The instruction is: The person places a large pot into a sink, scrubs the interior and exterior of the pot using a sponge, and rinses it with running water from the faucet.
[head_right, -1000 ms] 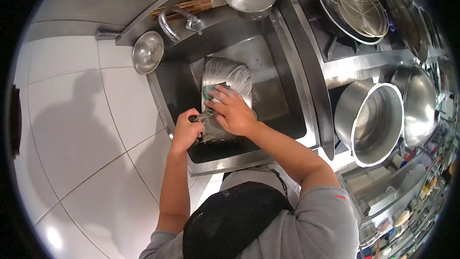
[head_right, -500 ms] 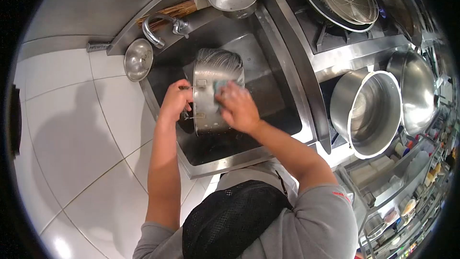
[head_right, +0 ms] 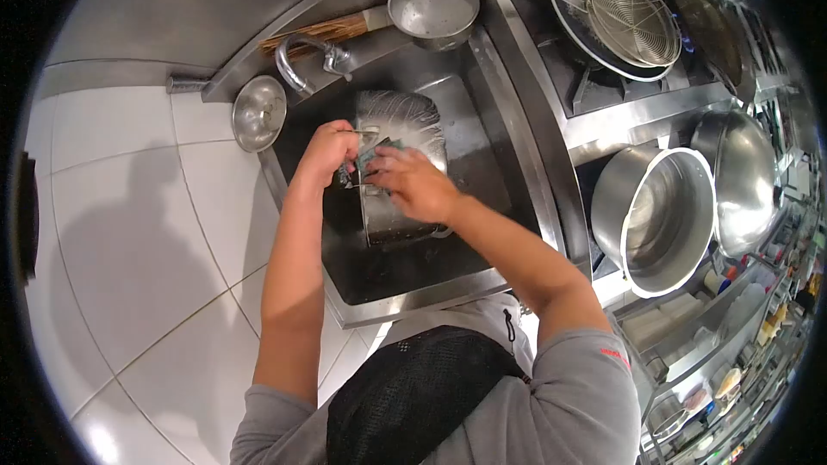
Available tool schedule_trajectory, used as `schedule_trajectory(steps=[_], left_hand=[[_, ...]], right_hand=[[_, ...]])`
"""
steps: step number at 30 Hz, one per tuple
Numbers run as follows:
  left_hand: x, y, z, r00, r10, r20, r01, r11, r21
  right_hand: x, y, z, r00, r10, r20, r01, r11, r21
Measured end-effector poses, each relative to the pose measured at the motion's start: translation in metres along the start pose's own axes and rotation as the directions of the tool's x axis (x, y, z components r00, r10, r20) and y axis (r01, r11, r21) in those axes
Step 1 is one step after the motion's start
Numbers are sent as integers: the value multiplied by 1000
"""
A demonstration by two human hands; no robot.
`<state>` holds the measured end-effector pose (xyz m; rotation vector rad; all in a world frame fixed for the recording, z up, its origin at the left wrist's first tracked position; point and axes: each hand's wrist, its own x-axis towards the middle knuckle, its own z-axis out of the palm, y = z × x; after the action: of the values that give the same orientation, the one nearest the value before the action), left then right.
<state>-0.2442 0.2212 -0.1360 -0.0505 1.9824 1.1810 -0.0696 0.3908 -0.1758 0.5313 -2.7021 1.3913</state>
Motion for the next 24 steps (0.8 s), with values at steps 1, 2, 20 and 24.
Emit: schedule_trajectory(steps=[1, 2, 20, 24], left_hand=[[-8, -7, 1, 998, 50, 31, -46, 993, -107], [-16, -12, 2, 993, 108, 52, -94, 972, -216], [-112, -142, 79, 863, 164, -479, -175, 984, 22], [-88, -141, 60, 858, 115, -500, -144, 989, -19]], right_hand=[[-3, -3, 1, 1000, 6, 2, -6, 1000, 14], [-1, -1, -1, 997, 65, -43, -66, 997, -33], [4, 25, 19, 827, 539, -161, -549, 836, -22], [-22, -65, 40, 964, 238, -113, -261, 925, -275]])
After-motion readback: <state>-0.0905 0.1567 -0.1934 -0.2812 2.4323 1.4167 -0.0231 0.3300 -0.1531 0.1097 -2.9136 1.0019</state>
